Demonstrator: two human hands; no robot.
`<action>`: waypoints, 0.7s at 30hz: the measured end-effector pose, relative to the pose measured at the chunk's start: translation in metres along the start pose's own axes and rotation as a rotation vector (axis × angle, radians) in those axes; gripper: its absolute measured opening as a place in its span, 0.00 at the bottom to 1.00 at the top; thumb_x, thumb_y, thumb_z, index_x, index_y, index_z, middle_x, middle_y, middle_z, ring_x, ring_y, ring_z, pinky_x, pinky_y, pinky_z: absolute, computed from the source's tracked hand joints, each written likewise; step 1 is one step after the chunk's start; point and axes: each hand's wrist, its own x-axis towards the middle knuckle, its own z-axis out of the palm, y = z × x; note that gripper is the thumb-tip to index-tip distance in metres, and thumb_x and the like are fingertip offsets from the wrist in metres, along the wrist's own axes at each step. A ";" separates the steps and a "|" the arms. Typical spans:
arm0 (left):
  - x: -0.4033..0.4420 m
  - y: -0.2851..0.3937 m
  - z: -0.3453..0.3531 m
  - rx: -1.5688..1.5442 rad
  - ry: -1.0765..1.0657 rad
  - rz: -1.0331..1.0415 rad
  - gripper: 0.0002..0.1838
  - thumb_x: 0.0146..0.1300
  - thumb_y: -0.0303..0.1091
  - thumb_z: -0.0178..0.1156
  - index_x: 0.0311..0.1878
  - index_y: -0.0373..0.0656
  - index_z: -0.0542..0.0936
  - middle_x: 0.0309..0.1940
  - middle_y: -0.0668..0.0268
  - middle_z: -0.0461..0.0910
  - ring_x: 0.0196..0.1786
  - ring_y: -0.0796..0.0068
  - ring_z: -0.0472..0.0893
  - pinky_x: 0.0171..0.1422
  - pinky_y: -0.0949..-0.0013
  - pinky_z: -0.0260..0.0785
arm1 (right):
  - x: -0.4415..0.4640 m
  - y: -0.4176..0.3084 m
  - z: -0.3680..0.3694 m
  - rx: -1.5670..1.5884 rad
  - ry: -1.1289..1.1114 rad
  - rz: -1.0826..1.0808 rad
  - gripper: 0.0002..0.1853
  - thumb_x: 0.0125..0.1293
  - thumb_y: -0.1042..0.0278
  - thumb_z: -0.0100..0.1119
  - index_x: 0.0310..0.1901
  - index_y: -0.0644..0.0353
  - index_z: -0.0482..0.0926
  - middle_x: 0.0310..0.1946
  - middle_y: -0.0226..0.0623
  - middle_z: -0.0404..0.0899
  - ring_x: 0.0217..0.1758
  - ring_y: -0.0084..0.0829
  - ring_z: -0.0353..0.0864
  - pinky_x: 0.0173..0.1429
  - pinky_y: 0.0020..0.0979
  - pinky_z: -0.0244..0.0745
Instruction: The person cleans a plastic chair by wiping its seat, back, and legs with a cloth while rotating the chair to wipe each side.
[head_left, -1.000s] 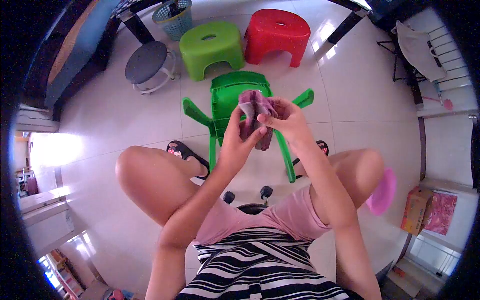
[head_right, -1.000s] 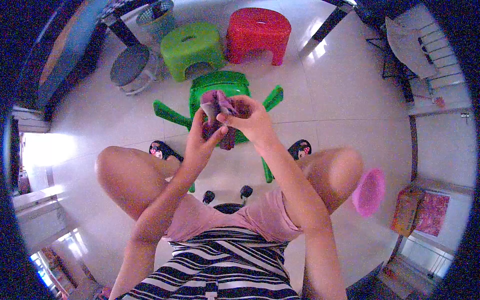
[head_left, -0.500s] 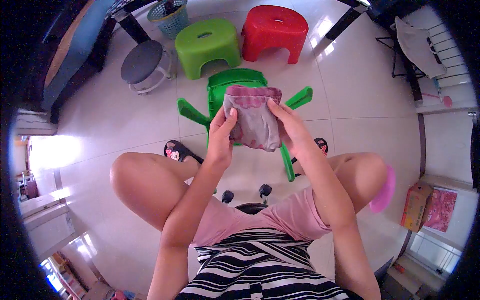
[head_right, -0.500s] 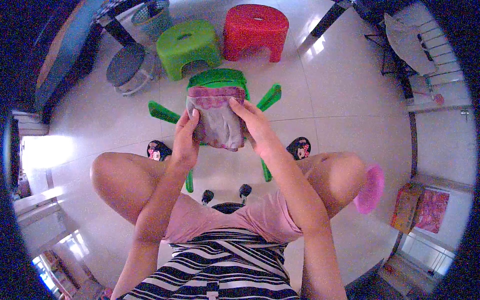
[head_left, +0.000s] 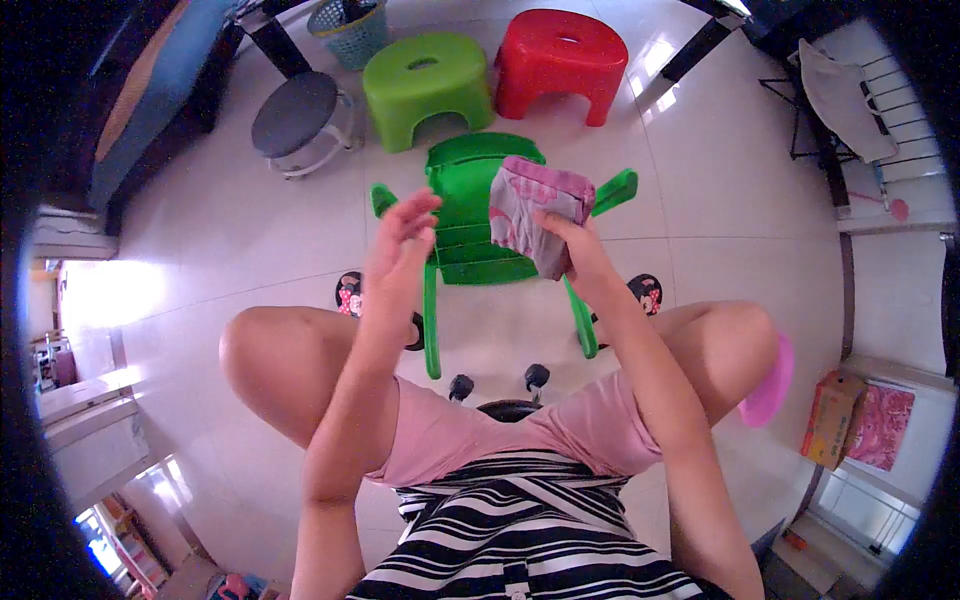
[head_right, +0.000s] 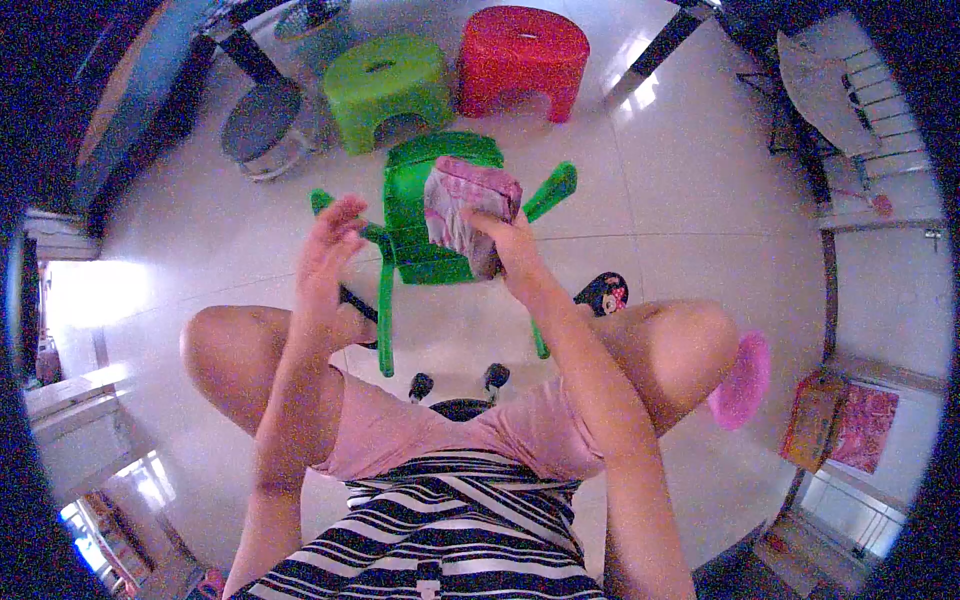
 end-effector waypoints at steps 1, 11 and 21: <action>0.003 0.008 -0.009 0.025 0.041 0.077 0.19 0.66 0.30 0.53 0.60 0.41 0.71 0.57 0.67 0.73 0.54 0.77 0.70 0.61 0.69 0.62 | 0.003 0.004 0.000 -0.016 -0.003 -0.034 0.27 0.60 0.62 0.66 0.58 0.59 0.69 0.52 0.34 0.76 0.54 0.32 0.75 0.61 0.34 0.68; 0.056 0.072 -0.071 1.108 -0.242 -0.068 0.18 0.68 0.43 0.54 0.56 0.44 0.75 0.41 0.62 0.80 0.37 0.71 0.79 0.46 0.68 0.71 | 0.038 0.079 0.012 -0.284 0.002 -0.281 0.19 0.69 0.56 0.57 0.53 0.57 0.64 0.45 0.32 0.72 0.50 0.25 0.69 0.57 0.30 0.66; 0.078 0.057 -0.071 1.210 -0.513 -0.148 0.15 0.70 0.42 0.47 0.55 0.47 0.71 0.28 0.59 0.80 0.35 0.61 0.81 0.42 0.57 0.70 | 0.100 0.137 0.063 -0.099 -0.109 -0.310 0.15 0.66 0.71 0.56 0.50 0.52 0.63 0.31 0.27 0.68 0.22 0.18 0.62 0.21 0.26 0.58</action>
